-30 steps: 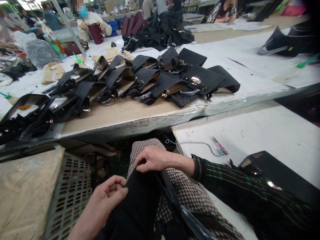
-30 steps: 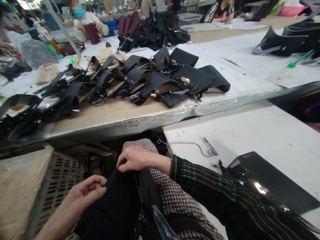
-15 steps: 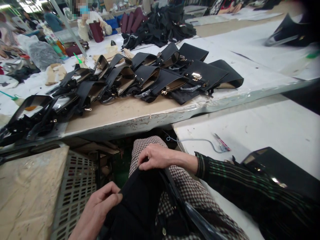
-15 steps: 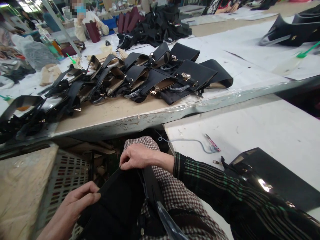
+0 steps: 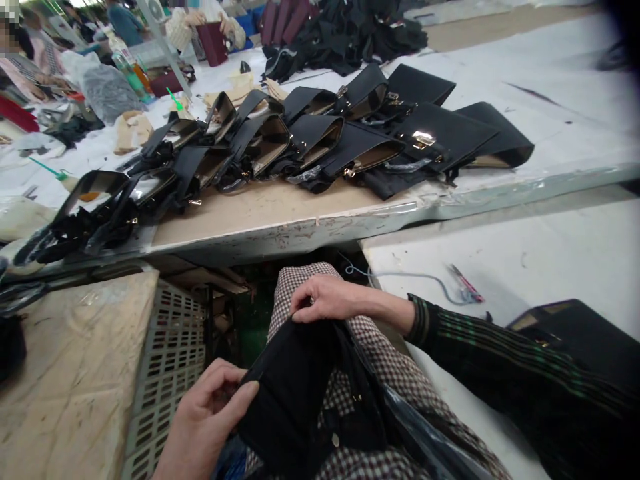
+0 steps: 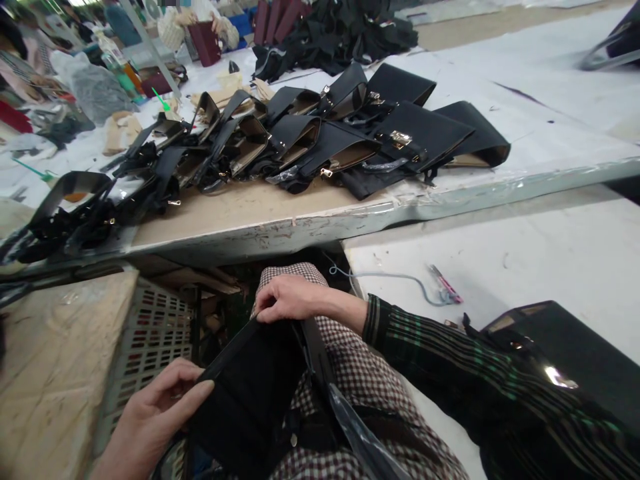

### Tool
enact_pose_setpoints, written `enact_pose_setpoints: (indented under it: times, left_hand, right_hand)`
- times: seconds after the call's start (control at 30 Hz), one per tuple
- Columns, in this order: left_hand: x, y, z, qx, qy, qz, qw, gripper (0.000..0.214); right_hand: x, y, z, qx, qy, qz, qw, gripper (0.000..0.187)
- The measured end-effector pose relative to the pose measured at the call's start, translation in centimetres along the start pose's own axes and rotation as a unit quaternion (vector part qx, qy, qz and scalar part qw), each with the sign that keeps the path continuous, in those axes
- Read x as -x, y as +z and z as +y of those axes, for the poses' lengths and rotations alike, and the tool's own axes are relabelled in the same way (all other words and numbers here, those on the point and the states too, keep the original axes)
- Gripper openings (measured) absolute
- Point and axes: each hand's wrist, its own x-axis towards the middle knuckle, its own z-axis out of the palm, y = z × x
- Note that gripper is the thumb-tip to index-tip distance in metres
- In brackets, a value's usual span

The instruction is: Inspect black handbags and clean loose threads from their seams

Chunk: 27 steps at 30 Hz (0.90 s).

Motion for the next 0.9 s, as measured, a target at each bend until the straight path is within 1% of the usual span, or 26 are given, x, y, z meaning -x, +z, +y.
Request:
enact_pose_setpoints:
  times: [0.07, 0.17, 0.23, 0.33, 0.43, 0.53, 0.63, 0.77, 0.9]
  left_hand:
    - [0.1, 0.4, 0.4, 0.017, -0.025, 0.013, 0.999, 0.029]
    - [0.0, 0.7, 0.3, 0.040, -0.031, 0.033, 0.998, 0.034]
    - [-0.5, 0.5, 0.0, 0.040, -0.034, 0.025, 0.998, 0.036]
    - [-1.8, -0.2, 0.0, 0.040, -0.057, -0.032, 0.997, 0.039]
    - [-3.5, -0.5, 1.3, 0.033, -0.066, -0.103, 0.992, 0.036]
    - [-5.3, 0.5, 3.2, 0.020, -0.037, -0.143, 0.989, 0.033]
    - [-7.1, 2.3, 4.4, 0.006, -0.003, -0.148, 0.989, 0.031]
    - [-8.8, 3.9, 4.7, 0.008, 0.033, -0.155, 0.987, 0.031]
    - [-9.4, 4.1, 4.6, -0.011, 0.049, -0.163, 0.985, 0.032]
  right_hand:
    - [0.0, 0.0, 0.0, 0.002, 0.000, 0.002, 1.000, 0.019]
    - [0.0, 0.1, -0.1, 0.009, 0.012, 0.007, 1.000, 0.020]
    - [0.0, 0.0, -0.1, 0.009, 0.020, 0.008, 1.000, 0.021]
    - [0.1, 0.0, 0.0, 0.010, 0.022, 0.009, 1.000, 0.022]
    - [0.1, 0.0, 0.3, 0.010, 0.014, 0.011, 1.000, 0.022]
    - [0.1, 0.2, 0.5, 0.015, 0.001, 0.022, 1.000, 0.022]
    - [0.1, 0.4, 0.7, 0.020, -0.005, 0.023, 1.000, 0.023]
    - [0.4, 0.0, 1.0, 0.000, 0.009, 0.026, 1.000, 0.022]
    - [1.5, -1.2, 1.8, -0.057, 0.011, 0.020, 0.998, 0.023]
